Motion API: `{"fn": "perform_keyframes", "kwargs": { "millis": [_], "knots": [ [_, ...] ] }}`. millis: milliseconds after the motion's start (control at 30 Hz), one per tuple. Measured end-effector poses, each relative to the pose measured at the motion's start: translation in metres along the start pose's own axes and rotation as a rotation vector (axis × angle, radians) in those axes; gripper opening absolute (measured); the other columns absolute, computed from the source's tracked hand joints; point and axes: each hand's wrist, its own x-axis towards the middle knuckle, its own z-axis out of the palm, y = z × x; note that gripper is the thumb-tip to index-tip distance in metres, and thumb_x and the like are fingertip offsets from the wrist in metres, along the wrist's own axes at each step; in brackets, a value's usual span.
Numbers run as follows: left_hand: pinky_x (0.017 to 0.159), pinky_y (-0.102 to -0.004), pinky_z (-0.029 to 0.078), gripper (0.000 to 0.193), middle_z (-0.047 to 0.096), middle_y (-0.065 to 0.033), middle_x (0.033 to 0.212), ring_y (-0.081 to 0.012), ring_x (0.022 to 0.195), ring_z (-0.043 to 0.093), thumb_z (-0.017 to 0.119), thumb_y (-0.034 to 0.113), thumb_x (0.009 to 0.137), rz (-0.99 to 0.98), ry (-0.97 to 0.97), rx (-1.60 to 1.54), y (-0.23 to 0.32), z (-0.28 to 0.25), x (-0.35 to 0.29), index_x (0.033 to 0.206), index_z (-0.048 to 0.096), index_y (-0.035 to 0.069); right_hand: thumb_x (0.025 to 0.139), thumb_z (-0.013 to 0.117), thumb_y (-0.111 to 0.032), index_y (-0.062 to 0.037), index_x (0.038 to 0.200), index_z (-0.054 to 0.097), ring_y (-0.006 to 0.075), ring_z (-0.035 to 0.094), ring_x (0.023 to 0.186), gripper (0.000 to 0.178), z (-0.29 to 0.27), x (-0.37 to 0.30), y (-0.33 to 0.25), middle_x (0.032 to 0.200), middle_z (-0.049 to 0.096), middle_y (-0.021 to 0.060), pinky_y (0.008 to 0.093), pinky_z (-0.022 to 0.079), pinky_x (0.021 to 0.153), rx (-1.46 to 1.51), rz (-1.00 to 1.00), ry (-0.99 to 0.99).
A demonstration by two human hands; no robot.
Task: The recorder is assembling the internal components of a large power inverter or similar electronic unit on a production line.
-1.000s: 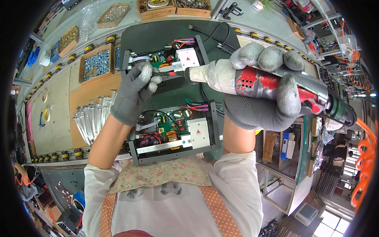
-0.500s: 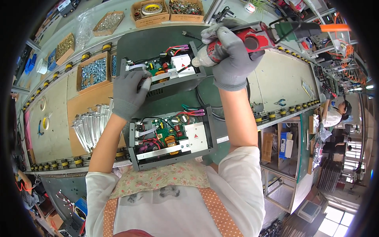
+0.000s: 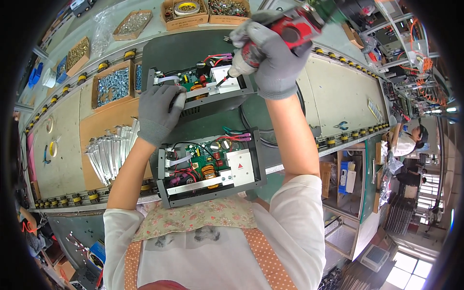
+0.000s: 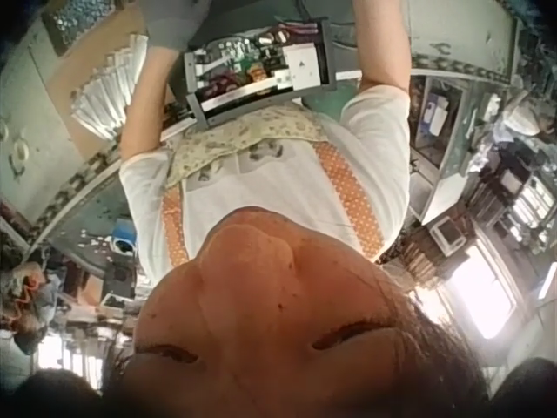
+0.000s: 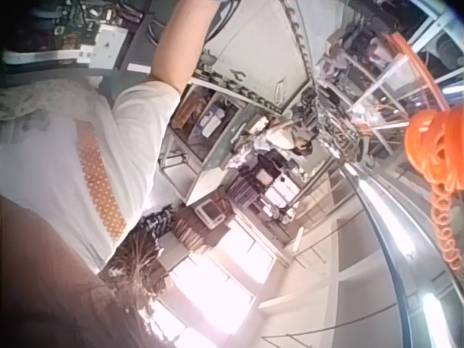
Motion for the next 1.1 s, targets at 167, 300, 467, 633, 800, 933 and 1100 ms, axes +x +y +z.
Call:
{"fn": "perform_keyframes", "kwargs": {
  "millis": [167,300,467,633,800,933,1100],
  "knots": [
    [0.077,-0.0394,0.043,0.014,0.068,-0.0062,0.090,-0.0278,0.084,0.060,0.061,0.022,0.089,0.022,-0.024,-0.013,0.004,0.000,0.002,0.096,0.069,0.012,0.077,0.064,-0.006,0.0033,0.099,0.058,0.0235,0.063,0.066,0.024,0.011,0.004,0.015,0.075,0.063,0.0151,0.0332,0.051,0.061,-0.055,0.159,-0.056],
    [0.076,-0.0394,0.043,0.014,0.067,-0.0059,0.089,-0.0274,0.080,0.059,0.061,0.021,0.089,-0.022,-0.052,0.008,0.000,-0.002,-0.002,0.096,0.069,0.012,0.075,0.066,-0.002,0.0000,0.090,0.058,0.0162,0.058,0.052,0.017,0.049,0.009,-0.020,0.067,0.062,0.0108,0.0263,0.046,0.047,-0.060,0.430,0.029],
    [0.075,-0.0400,0.043,0.014,0.067,-0.0061,0.087,-0.0271,0.079,0.059,0.061,0.021,0.089,-0.015,-0.065,-0.002,0.003,-0.003,0.002,0.096,0.069,0.013,0.077,0.065,-0.003,-0.0028,0.088,0.057,0.0123,0.056,0.049,0.014,0.040,0.011,0.000,0.065,0.061,0.0079,0.0234,0.043,0.043,-0.082,0.341,0.022],
    [0.073,-0.0408,0.044,0.014,0.066,-0.0065,0.085,-0.0275,0.079,0.060,0.062,0.022,0.087,-0.006,-0.042,-0.010,0.004,-0.004,0.003,0.094,0.068,0.011,0.076,0.072,-0.007,0.0012,0.077,0.063,0.0131,0.060,0.052,0.013,0.021,0.012,0.015,0.063,0.063,0.0082,0.0256,0.049,0.048,-0.134,0.270,-0.118],
    [0.078,-0.0401,0.043,0.015,0.068,-0.0072,0.091,-0.0275,0.086,0.061,0.061,0.022,0.089,-0.061,-0.101,0.008,0.005,-0.004,0.004,0.096,0.070,0.013,0.070,0.070,-0.003,-0.0006,0.070,0.062,0.0123,0.059,0.052,0.008,0.032,0.016,0.013,0.060,0.061,0.0063,0.0260,0.047,0.049,-0.105,0.220,-0.092],
    [0.074,-0.0414,0.043,0.016,0.066,-0.0070,0.086,-0.0283,0.080,0.060,0.062,0.023,0.087,-0.004,-0.018,-0.004,0.002,0.001,0.001,0.095,0.068,0.011,0.075,0.063,-0.003,0.0040,0.086,0.061,0.0153,0.060,0.053,0.014,0.032,0.013,0.020,0.066,0.064,0.0108,0.0260,0.047,0.047,-0.266,0.160,-0.140],
    [0.077,-0.0425,0.043,0.015,0.067,-0.0067,0.090,-0.0286,0.084,0.060,0.061,0.023,0.086,-0.002,-0.022,-0.006,0.004,0.001,0.002,0.096,0.068,0.013,0.065,0.070,-0.008,-0.0017,0.068,0.061,0.0114,0.059,0.052,0.011,0.031,0.014,0.004,0.059,0.061,0.0049,0.0270,0.047,0.049,-0.175,0.275,-0.045]
  ]
}}
